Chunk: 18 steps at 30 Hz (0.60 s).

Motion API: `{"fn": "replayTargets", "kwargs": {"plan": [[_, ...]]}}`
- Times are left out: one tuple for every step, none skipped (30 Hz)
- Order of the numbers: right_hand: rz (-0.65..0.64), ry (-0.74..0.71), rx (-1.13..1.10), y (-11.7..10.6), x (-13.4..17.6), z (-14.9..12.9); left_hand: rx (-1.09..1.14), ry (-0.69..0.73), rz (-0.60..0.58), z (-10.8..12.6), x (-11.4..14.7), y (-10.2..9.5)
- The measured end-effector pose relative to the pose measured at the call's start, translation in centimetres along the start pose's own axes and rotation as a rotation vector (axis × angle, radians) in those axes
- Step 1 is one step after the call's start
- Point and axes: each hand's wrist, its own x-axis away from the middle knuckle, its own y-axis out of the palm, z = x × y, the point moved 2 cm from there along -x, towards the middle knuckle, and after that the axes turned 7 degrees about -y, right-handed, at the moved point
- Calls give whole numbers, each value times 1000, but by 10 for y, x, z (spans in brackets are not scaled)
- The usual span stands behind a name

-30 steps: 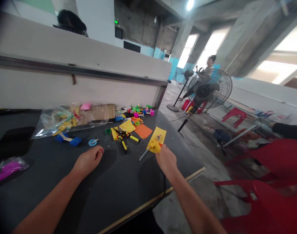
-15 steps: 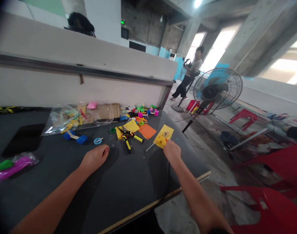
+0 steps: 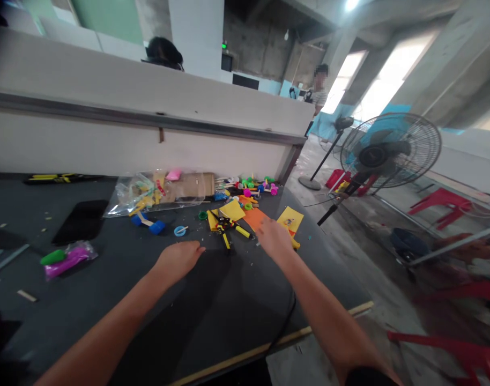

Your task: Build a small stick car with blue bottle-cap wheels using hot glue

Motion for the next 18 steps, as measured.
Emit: {"fn": "replayTargets", "kwargs": {"plan": [[4,-106,-38,1,-5,-20,-3,-7,11,1,-1,0],[5,-201,-59,4,-10,-39,-1,-5,25,1,-2,0],[-11,-243,-57,9,-14,-55,2,-4,49,-1,-1,-1],[-25,-251,-49,16,-19,-67,6,-5,74,-5,0,-1],[-53,-250,-47,23,-23,-77,12,-6,97,-10,1,-1],[-85,-246,-50,31,-26,-83,16,-18,114,-16,3,0],[-107,-234,-59,38,-29,-86,26,-23,114,-21,4,1],[-117,-214,-74,43,-32,-87,42,-27,110,-27,5,2],[-116,-187,-92,47,-34,-87,57,-29,100,-32,6,4],[-105,-155,-104,49,-37,-85,71,-28,96,-35,6,6],[-93,-121,-118,49,-39,-83,81,-33,103,-37,6,9],[-85,-87,-136,48,-41,-80,85,-43,113,-38,6,12],[-83,-56,-161,46,-42,-77,84,-55,128,-39,6,14],[-81,-29,-195,43,-42,-73,82,-67,144,-39,6,17],[-74,-13,-236,39,-40,-70,86,-77,160,-38,6,19],[-58,-7,-280,35,-37,-66,97,-81,174,-38,7,20],[-32,-15,-320,31,-31,-63,116,-85,189,-37,7,21],[-2,-37,-347,28,-23,-60,140,-91,201,-37,8,21]]}}
